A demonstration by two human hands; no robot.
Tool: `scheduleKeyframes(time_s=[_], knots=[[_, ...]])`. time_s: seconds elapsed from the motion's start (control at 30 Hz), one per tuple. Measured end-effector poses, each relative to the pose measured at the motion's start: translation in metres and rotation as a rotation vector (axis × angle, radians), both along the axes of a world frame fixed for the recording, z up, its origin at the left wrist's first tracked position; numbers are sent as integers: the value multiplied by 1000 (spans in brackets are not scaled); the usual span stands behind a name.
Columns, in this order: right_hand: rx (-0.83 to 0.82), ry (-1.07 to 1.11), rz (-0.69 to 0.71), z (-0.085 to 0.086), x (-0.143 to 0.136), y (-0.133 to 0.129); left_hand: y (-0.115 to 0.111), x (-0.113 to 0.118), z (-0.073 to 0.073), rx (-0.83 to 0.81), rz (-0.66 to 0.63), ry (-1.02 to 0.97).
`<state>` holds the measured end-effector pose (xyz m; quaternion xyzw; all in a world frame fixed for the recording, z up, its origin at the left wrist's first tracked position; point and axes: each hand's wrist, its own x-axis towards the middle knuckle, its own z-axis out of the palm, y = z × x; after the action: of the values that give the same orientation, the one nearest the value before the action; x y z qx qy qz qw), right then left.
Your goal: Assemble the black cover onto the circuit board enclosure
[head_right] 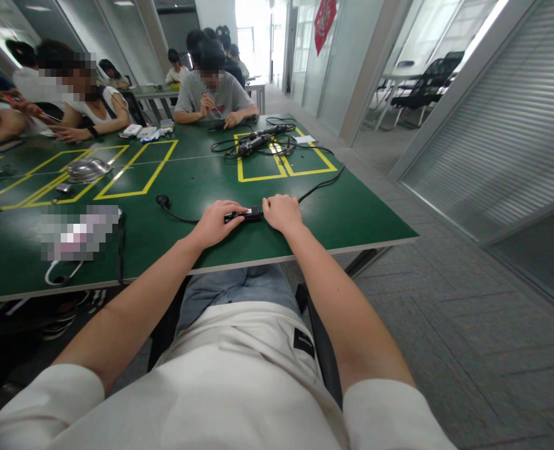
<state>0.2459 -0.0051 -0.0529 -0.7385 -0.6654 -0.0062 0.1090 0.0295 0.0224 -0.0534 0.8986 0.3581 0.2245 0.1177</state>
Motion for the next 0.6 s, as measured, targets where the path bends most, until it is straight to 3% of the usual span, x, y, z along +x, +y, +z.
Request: scheduleKeyframes(time_s=[0.1,0.3,0.4,0.6], knots=[[-2,-1,-1,0,0,0,0,-1,2,21,90,-52],[-16,-2,11,2,0,-1,8,-4,2,-16,446,-43],[-16,7,18,3,0,-2,12,-4,0,-39,485,-22],[-7,-11,22,2,-1,-1,2,-3,2,71,555,21]])
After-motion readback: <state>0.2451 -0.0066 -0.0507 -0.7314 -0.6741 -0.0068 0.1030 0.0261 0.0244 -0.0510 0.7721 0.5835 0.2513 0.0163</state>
